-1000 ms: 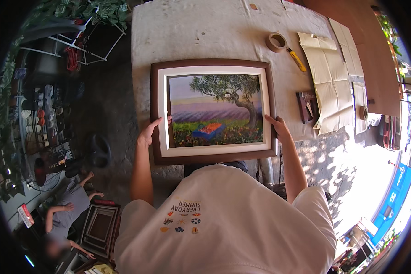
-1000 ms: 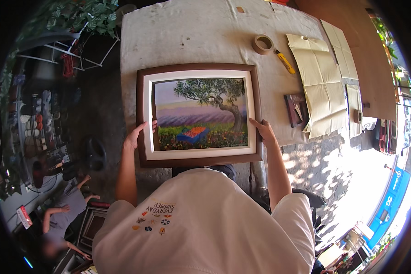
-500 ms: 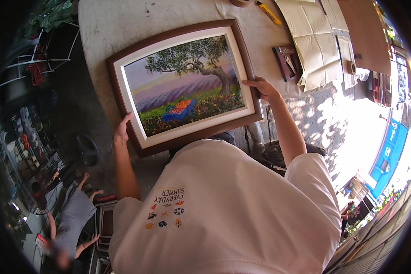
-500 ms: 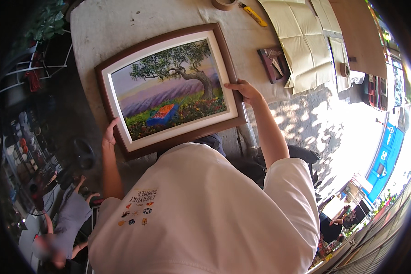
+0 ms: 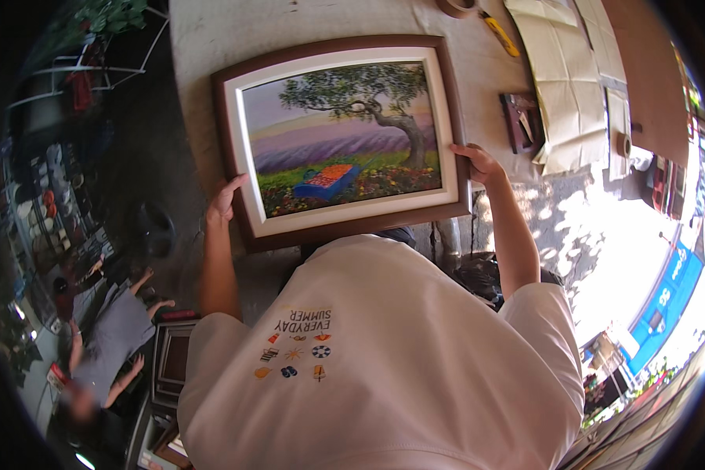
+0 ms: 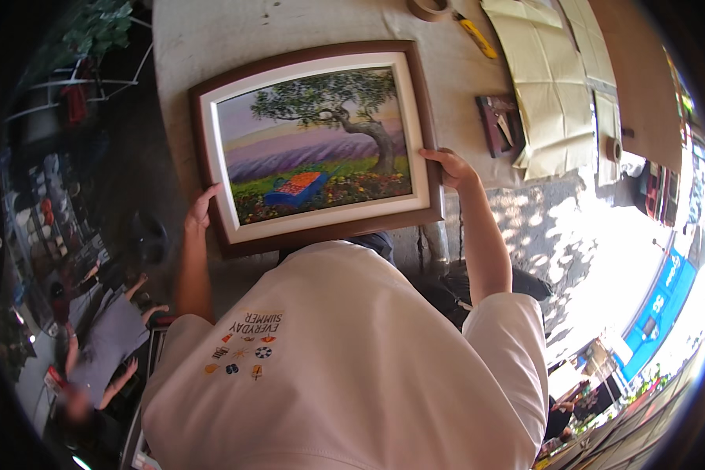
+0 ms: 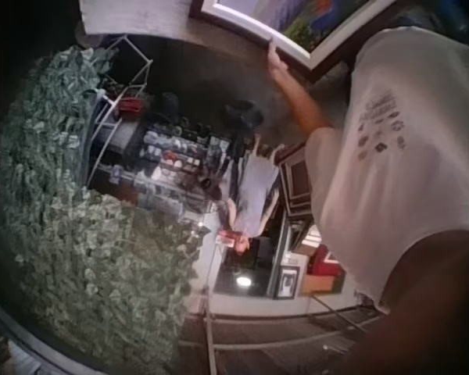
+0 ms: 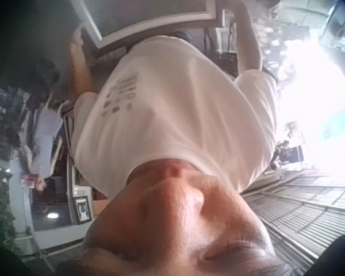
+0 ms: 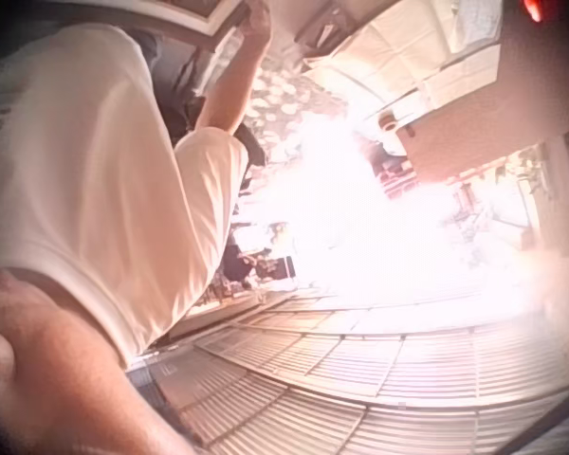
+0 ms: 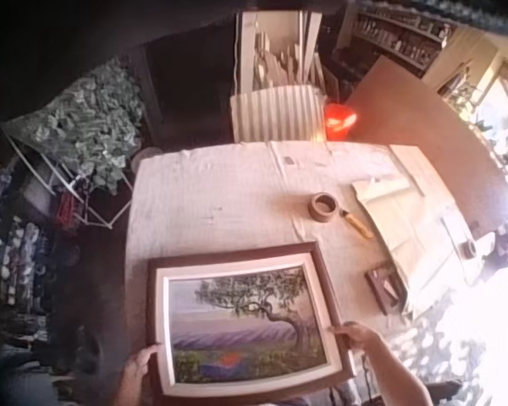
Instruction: The person assembles a wooden frame around a landscape painting, secures the backboard with a staple gun, and wraps the finished piece in paper. They also handle a second painting and frame components during the process.
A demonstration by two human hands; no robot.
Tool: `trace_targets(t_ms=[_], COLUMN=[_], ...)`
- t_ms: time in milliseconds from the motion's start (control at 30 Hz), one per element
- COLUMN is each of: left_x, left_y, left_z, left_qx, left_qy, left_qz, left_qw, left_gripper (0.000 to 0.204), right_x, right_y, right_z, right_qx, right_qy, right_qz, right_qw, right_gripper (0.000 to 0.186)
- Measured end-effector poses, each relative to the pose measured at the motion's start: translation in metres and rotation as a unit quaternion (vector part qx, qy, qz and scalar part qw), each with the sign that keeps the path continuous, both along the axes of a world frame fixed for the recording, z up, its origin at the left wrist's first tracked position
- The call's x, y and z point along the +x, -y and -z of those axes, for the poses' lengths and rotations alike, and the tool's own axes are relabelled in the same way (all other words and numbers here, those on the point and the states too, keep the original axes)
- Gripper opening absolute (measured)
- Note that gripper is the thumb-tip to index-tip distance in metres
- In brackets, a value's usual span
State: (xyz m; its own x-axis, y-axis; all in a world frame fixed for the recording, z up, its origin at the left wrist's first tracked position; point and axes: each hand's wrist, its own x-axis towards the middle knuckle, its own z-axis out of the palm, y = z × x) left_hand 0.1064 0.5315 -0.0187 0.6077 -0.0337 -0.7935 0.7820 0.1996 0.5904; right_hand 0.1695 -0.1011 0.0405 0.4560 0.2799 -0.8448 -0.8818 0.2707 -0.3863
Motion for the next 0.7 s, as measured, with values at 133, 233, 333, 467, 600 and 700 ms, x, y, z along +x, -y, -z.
trace_targets(t_ms=[133, 233, 333, 467, 600, 700], left_x=[0.002, -0.001, 0.001, 0.000, -0.009, -0.020], left_y=[0.012, 0.016, 0.020, 0.021, 0.022, 0.015], left_z=[-0.014, -0.024, -0.032, -0.034, -0.018, -0.007], left_qx=[-0.014, -0.044, -0.052, -0.049, -0.033, -0.057], left_qy=[0.038, -0.008, 0.015, 0.061, 0.082, 0.053], left_qz=[0.007, 0.002, 0.005, 0.012, -0.027, -0.046], left_qw=[0.999, 0.999, 0.999, 0.997, 0.996, 0.996], left_gripper=[0.035, 0.034, 0.036, 0.039, 0.040, 0.047], right_x=[-0.010, -0.017, -0.019, -0.024, -0.024, -0.024], right_y=[0.003, 0.004, 0.003, -0.001, 0.004, 0.007], right_z=[0.007, 0.007, 0.006, 0.009, 0.007, 0.010], right_qx=[0.004, 0.018, 0.013, -0.033, -0.033, -0.037], right_qy=[0.057, 0.076, 0.094, 0.107, 0.112, 0.105], right_qz=[-0.013, -0.004, 0.000, 0.014, 0.019, 0.008], right_qw=[0.998, 0.997, 0.995, 0.994, 0.993, 0.994], right_gripper=[0.036, 0.044, 0.043, 0.035, 0.033, 0.032])
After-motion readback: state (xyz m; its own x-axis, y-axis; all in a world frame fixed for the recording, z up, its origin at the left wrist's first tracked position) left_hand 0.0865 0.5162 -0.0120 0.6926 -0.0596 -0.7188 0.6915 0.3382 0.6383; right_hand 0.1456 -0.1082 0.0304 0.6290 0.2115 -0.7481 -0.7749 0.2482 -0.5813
